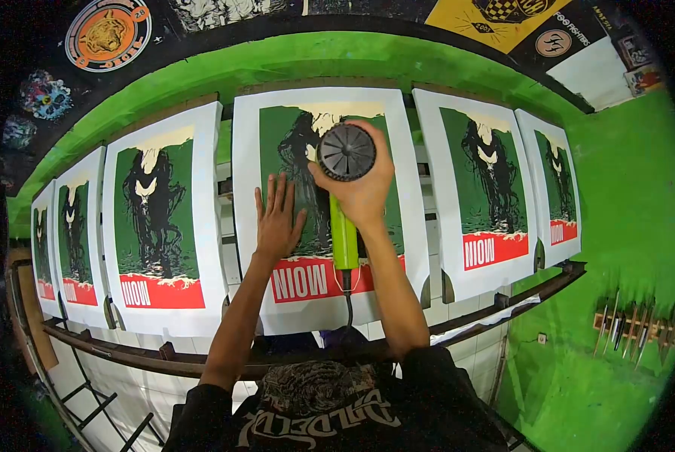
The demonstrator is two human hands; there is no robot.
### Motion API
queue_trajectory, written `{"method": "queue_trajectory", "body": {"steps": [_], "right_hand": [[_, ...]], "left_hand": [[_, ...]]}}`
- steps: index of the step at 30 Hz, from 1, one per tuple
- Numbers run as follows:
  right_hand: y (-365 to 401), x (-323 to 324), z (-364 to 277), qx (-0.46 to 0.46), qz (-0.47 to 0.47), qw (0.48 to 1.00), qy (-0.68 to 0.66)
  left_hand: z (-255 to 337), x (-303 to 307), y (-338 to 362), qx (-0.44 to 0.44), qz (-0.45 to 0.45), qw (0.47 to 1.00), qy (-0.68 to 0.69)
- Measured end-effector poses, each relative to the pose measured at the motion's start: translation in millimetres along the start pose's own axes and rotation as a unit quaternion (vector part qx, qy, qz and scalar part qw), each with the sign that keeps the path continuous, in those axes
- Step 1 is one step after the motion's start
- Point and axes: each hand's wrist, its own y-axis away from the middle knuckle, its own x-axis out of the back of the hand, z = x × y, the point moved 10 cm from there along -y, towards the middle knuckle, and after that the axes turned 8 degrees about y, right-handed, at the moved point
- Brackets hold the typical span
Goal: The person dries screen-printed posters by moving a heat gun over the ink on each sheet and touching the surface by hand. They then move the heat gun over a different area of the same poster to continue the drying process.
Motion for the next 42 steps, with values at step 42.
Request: {"method": "queue_trajectory", "body": {"steps": [42], "right_hand": [[2,-27,8,-0.012,-0.019,0.998,-0.051]], "left_hand": [[22,-11,42,0.002,0.025,0.998,0.058]]}}
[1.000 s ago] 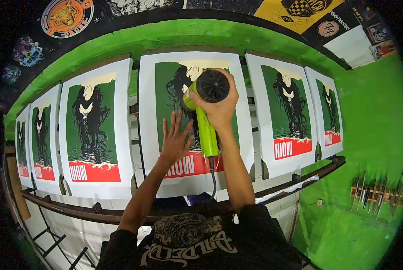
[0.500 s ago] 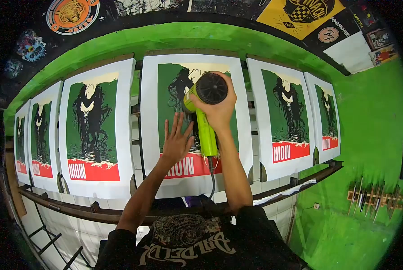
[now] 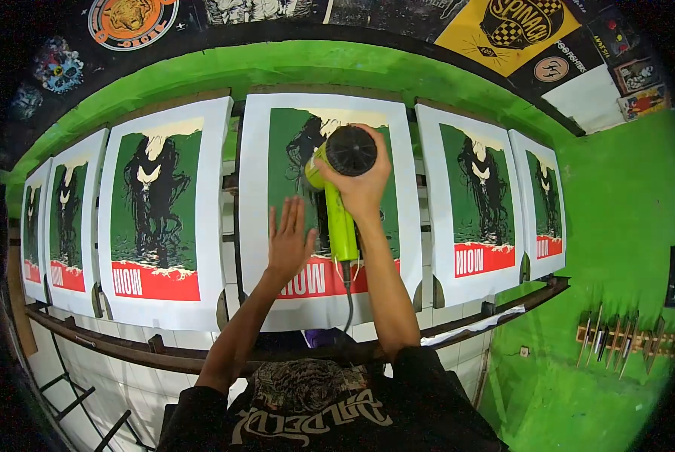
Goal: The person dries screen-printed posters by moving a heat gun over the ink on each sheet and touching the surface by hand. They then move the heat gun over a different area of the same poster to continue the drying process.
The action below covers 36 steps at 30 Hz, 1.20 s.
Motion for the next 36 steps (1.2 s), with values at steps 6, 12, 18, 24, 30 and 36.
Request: {"method": "queue_trajectory", "body": {"steps": [6,12,18,24,30,36], "right_hand": [[5,2,-27,0.037,0.008,0.999,0.039],[21,11,-30,0.005,0.028,0.997,0.071],[30,23,-20,-0.050,0.041,0.998,-0.009],[31,27,-23,-0.032,0.043,0.999,0.000],[33,32,-21,-0.005,0.056,0.996,0.073],[42,39,-17,-0.012,0.076,0.994,0.075]], "left_hand": [[-14,6,13,0.010,0.006,0.998,-0.054],[-13,10,21,-0.001,-0.001,0.997,-0.071],[-20,11,29,-0.019,-0.022,0.998,-0.062],[-21,14,36,-0.035,-0.044,0.996,-0.066],[-17,19,36,-0.079,-0.017,0.993,-0.085],[-17,18,40,-0.088,-0.033,0.992,-0.082]]}}
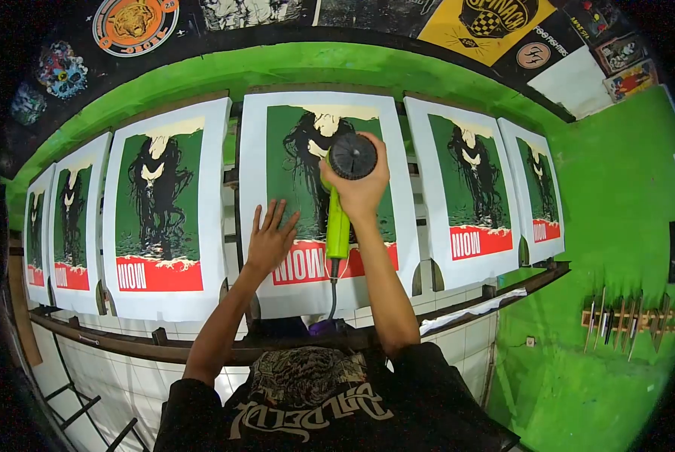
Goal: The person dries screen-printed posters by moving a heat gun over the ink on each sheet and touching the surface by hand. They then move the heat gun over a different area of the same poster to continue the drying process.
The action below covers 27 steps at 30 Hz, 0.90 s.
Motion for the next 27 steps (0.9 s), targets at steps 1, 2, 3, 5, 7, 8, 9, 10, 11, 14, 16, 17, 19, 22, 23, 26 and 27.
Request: {"method": "queue_trajectory", "body": {"steps": [1,2,3,5,7,8,9,10,11,14,16,17,19,22,23,26,27], "right_hand": [[0,0,-2,-0.006,-0.012,1.000,-0.019],[-2,0,-3,-0.010,-0.025,0.999,-0.037],[-4,1,1,-0.026,-0.032,0.998,-0.053],[-1,5,-1,-0.022,-0.022,0.999,-0.037],[2,13,-4,-0.018,-0.011,1.000,-0.021],[2,15,-4,-0.012,-0.024,0.999,-0.029],[2,17,-5,-0.005,-0.036,0.999,-0.037],[3,19,-3,-0.004,-0.032,0.999,-0.036],[5,24,6,-0.031,-0.011,0.998,-0.049],[10,35,12,-0.044,0.013,0.998,-0.040],[7,40,2,0.017,-0.008,1.000,0.004],[7,45,12,-0.021,-0.011,0.999,-0.038],[7,55,11,-0.022,0.022,0.999,-0.012],[8,69,7,-0.007,0.066,0.997,0.041],[6,71,10,-0.013,0.045,0.999,0.005],[5,74,24,-0.062,0.030,0.995,-0.066],[4,75,18,-0.048,0.045,0.997,-0.031]], "left_hand": [[-1,1,0,0.004,0.002,1.000,0.002],[-1,2,-2,0.008,0.004,1.000,0.004],[0,2,-3,0.005,0.004,1.000,0.004],[-4,3,-5,0.041,0.005,0.999,0.014],[-1,1,-8,0.046,0.004,0.999,0.016],[-1,0,-12,0.053,0.007,0.998,0.016],[1,0,-15,0.050,0.008,0.999,0.015],[2,-2,-19,0.060,0.007,0.998,0.031],[3,-5,-23,0.071,0.006,0.996,0.048],[8,-14,-39,0.066,0.003,0.996,0.057],[11,-17,-54,0.050,0.009,0.998,0.041],[14,-19,-59,0.037,0.013,0.999,0.031],[15,-24,-71,0.026,0.011,0.999,0.022],[12,-29,-89,0.017,0.010,1.000,0.010],[9,-31,-95,0.019,0.011,1.000,0.010],[-3,-37,-113,0.033,0.000,0.999,0.002],[-6,-40,-117,0.033,-0.002,0.999,0.000]]}}
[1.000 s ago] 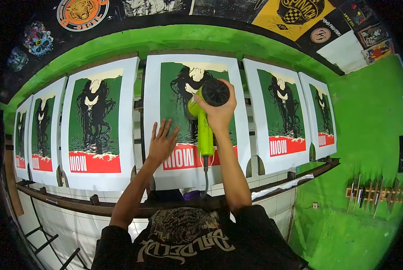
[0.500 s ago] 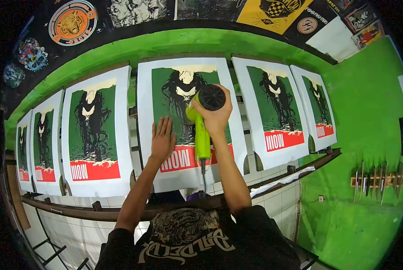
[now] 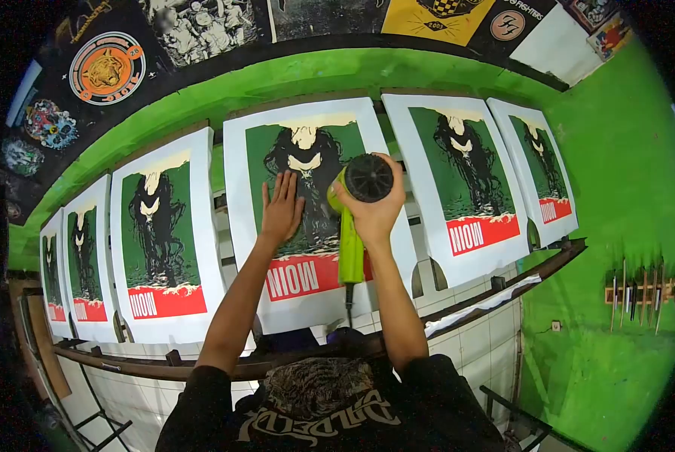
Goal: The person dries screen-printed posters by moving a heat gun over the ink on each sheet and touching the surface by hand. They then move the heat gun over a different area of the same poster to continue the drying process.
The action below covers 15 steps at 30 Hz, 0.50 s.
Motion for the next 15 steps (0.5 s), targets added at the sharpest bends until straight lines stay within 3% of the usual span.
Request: {"method": "queue_trajectory", "body": {"steps": [2,7,9,11,15], "right_hand": [[-1,4,-5,0.014,0.018,0.999,0.031],[-9,4,9,-0.039,0.011,0.999,-0.036],[-6,0,8,-0.019,0.019,0.999,-0.044],[-5,1,6,0.050,0.035,0.998,0.030],[-7,10,20,-0.040,0.017,0.998,-0.051]], "left_hand": [[-5,-6,-6,-0.003,-0.011,1.000,-0.019],[-5,-3,-7,0.006,-0.027,0.999,-0.028],[-4,1,-5,0.008,-0.027,0.999,-0.033],[1,11,-8,0.003,-0.014,0.999,-0.052],[-6,11,-11,0.029,0.007,1.000,0.006]]}}
